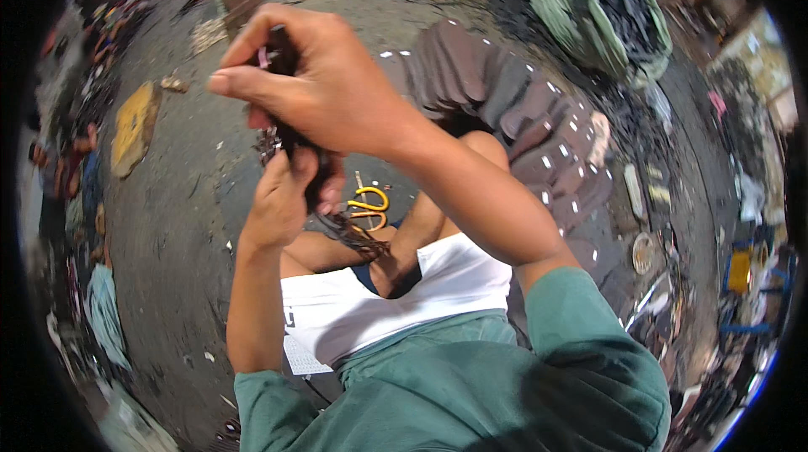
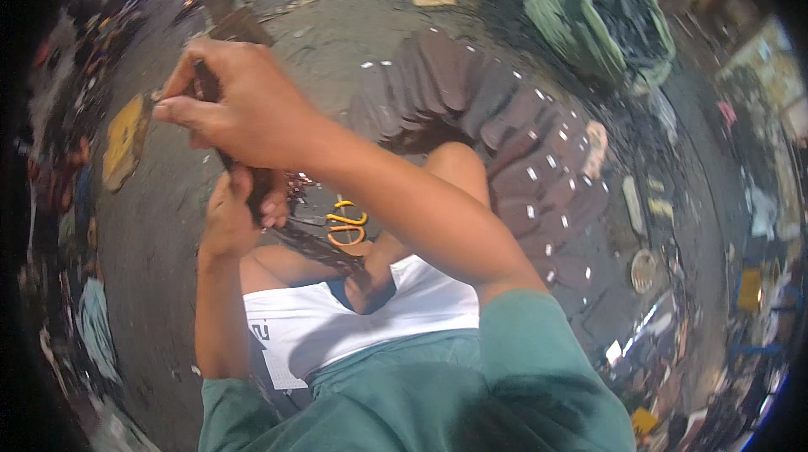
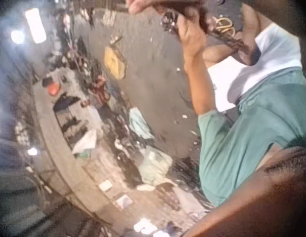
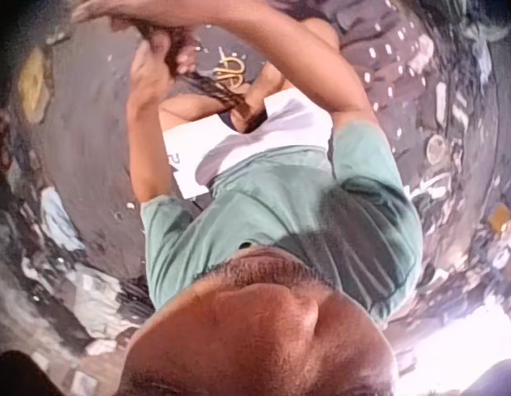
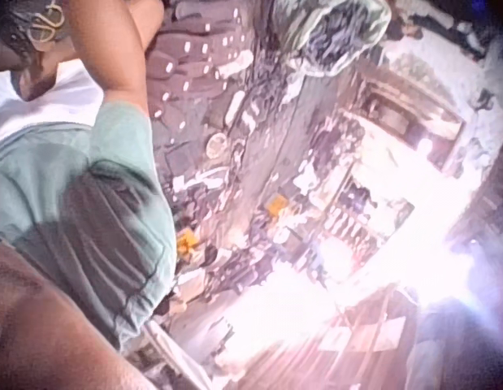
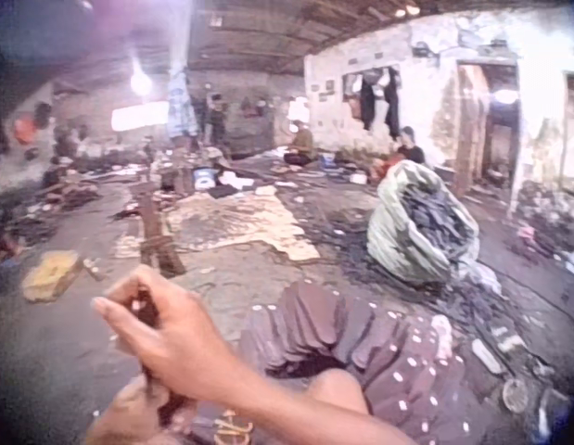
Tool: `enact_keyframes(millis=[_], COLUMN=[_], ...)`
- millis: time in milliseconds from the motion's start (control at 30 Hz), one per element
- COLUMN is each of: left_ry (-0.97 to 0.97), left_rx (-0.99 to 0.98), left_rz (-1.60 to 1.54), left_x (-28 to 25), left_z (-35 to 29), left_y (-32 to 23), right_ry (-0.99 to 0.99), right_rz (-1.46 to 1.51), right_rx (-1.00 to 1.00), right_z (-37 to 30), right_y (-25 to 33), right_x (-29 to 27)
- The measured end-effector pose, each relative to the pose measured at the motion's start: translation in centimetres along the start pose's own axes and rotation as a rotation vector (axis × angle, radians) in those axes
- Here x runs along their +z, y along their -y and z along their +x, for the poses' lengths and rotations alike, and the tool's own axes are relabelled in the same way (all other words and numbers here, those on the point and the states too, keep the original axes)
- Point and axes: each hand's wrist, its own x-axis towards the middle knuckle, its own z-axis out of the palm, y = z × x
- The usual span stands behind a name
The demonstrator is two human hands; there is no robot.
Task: The person sits on the floor and uses yellow-handled shears to cut bundles of dark, thin strips into shorter lengths. After cutting, the person picks up a stack of dark shoe soles and uses a pointed tool to poke holes in them.
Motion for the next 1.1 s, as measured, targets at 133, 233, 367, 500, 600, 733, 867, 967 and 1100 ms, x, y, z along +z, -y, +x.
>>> enact_keyframes(millis=[133,233,367,500,600,733,867,967,1100], left_ry=[0.025,0.025,-0.058,-0.04,-0.04,-0.005,-0.041,0.035,-0.104], left_rx=[-0.003,0.003,-0.022,-0.085,-0.042,0.066,0.149,0.122,0.213], left_rz=[-0.003,0.048,0.061,0.121,0.035,0.109,0.279,0.131,0.219], left_x=[0.4,1.4,2.3,2.6,3.4,4.6,5.7,5.8,6.7], left_z=[0.4,1.0,0.9,1.0,1.1,2.2,2.5,2.0,2.2], left_y=[0.7,1.4,1.6,1.2,1.4,0.2,-1.6,-3.1,-5.1], right_ry=[-0.29,-0.296,-0.241,-0.179,-0.209,-0.259,-0.189,-0.158,-0.147], right_rz=[0.186,0.0,-0.155,-0.239,-0.316,-0.298,-0.275,-0.19,0.004], right_rx=[-0.141,-0.219,-0.082,-0.073,-0.162,-0.138,-0.162,-0.147,-0.213], right_z=[-1.6,-2.1,-2.5,-3.3,-3.2,-2.7,-2.1,-1.5,-2.0], right_y=[-0.1,0.1,-1.1,-0.3,-0.4,0.6,2.0,3.5,2.9], right_x=[-0.2,-1.6,-2.9,-3.4,-3.0,-3.4,-3.4,-3.1,-2.1])
